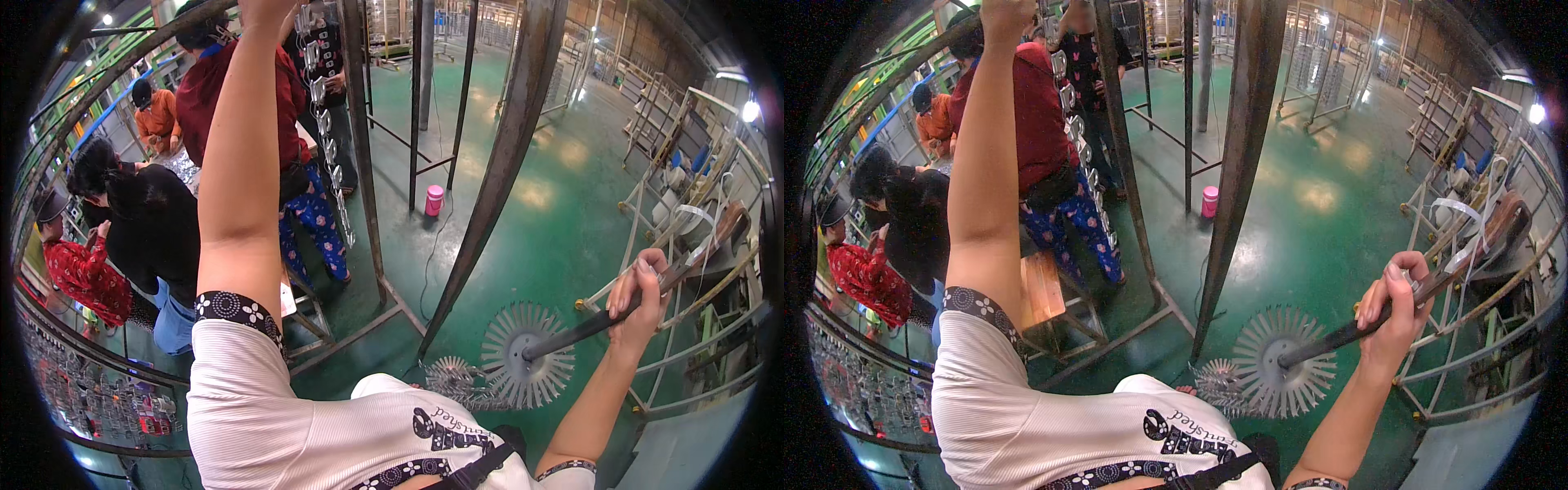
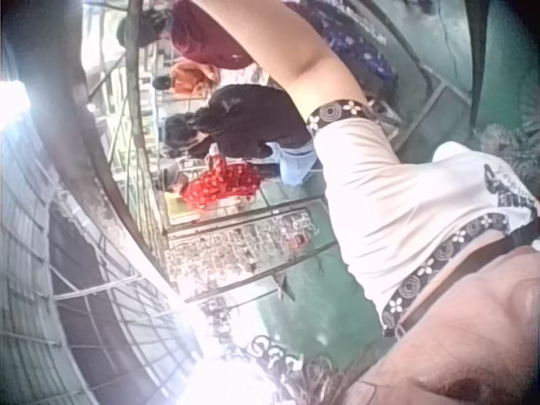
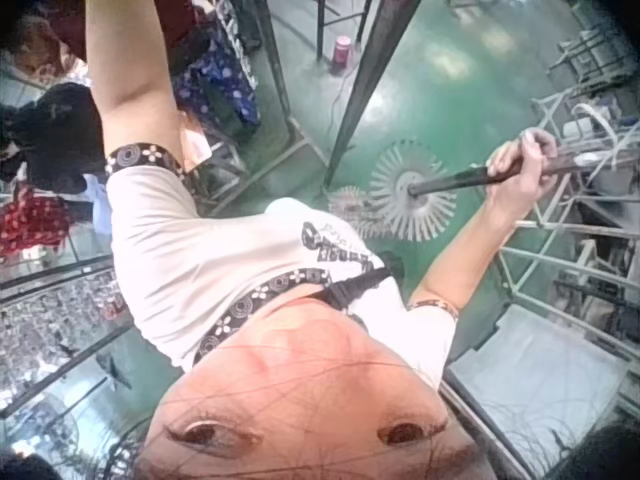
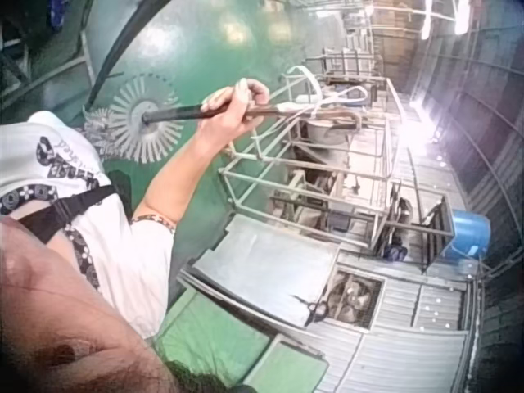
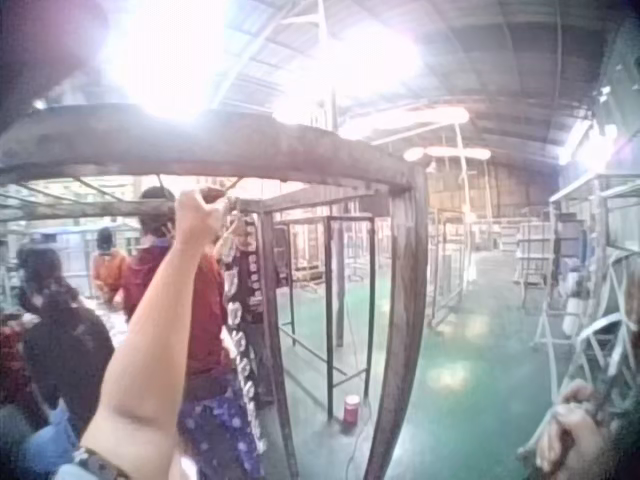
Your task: The person hangs small metal items onto vertical hooks on a metal rack by hand, then moves the rack to another location in the facility.
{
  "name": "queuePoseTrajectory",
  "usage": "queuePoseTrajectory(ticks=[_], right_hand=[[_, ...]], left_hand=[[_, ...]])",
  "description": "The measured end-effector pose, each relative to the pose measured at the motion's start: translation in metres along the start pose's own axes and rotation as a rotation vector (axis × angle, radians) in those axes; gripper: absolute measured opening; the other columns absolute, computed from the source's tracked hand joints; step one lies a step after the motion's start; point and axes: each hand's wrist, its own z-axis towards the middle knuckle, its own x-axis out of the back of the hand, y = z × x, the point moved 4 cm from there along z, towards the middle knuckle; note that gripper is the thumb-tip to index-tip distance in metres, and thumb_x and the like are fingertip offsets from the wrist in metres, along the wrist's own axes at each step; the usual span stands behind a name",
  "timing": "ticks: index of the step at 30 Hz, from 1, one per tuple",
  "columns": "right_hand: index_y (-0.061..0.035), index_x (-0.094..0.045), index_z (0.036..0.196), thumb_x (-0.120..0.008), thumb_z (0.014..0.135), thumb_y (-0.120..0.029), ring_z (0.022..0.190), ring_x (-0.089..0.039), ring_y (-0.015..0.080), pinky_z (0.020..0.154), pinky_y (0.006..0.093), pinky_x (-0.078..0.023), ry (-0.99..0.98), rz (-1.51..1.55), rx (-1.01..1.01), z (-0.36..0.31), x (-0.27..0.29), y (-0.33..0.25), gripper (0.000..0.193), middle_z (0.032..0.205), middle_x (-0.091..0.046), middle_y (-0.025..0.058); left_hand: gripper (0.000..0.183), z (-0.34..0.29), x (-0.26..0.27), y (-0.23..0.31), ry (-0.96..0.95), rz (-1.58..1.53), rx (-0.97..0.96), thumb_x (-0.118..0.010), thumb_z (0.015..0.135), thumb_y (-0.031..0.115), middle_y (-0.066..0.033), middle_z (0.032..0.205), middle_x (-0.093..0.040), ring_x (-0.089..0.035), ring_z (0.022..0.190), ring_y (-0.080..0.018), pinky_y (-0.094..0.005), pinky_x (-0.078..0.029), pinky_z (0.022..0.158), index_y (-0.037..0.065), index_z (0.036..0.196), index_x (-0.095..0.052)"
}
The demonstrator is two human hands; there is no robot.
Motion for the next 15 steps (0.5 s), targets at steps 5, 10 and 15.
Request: queuePoseTrajectory(ticks=[5,10,15], right_hand=[[-0.0016,-0.046,0.083,-0.051,0.08,-0.013,0.028,-0.029,0.0084,0.028,0.0207,-0.026,-0.012,0.014,0.007,0.002,0.001,0.001,0.012,0.041,-0.033,0.0003],[-0.0017,-0.046,0.084,-0.05,0.08,-0.012,0.029,-0.03,0.0086,0.028,0.0208,-0.027,-0.012,0.015,-0.009,0.003,0.007,0.006,0.011,0.041,-0.033,0.0004],[-0.0006,-0.048,0.084,-0.05,0.08,-0.011,0.029,-0.031,0.0087,0.028,0.0216,-0.028,-0.047,0.053,-0.023,0.014,0.012,0.019,0.011,0.042,-0.034,0.0005]], left_hand=[[0.02,-0.002,0.01,0.011,-0.225,-0.204,0.021,-0.066,0.075,0.017,-0.0051,0.072,-0.064,-0.057,0.064,-0.0099,-0.0236,-0.043,0.057,-0.001,0.082,-0.065],[0.018,-0.035,0.016,0.035,-0.378,-0.407,0.114,-0.065,0.077,0.017,-0.0007,0.074,-0.062,-0.052,0.062,-0.008,-0.0207,-0.039,0.055,0.001,0.085,-0.064],[0.019,-0.09,0.011,0.052,-0.444,-0.503,0.236,-0.061,0.081,0.017,0.0007,0.079,-0.06,-0.051,0.066,-0.0049,-0.0163,-0.037,0.055,0.002,0.092,-0.062]])
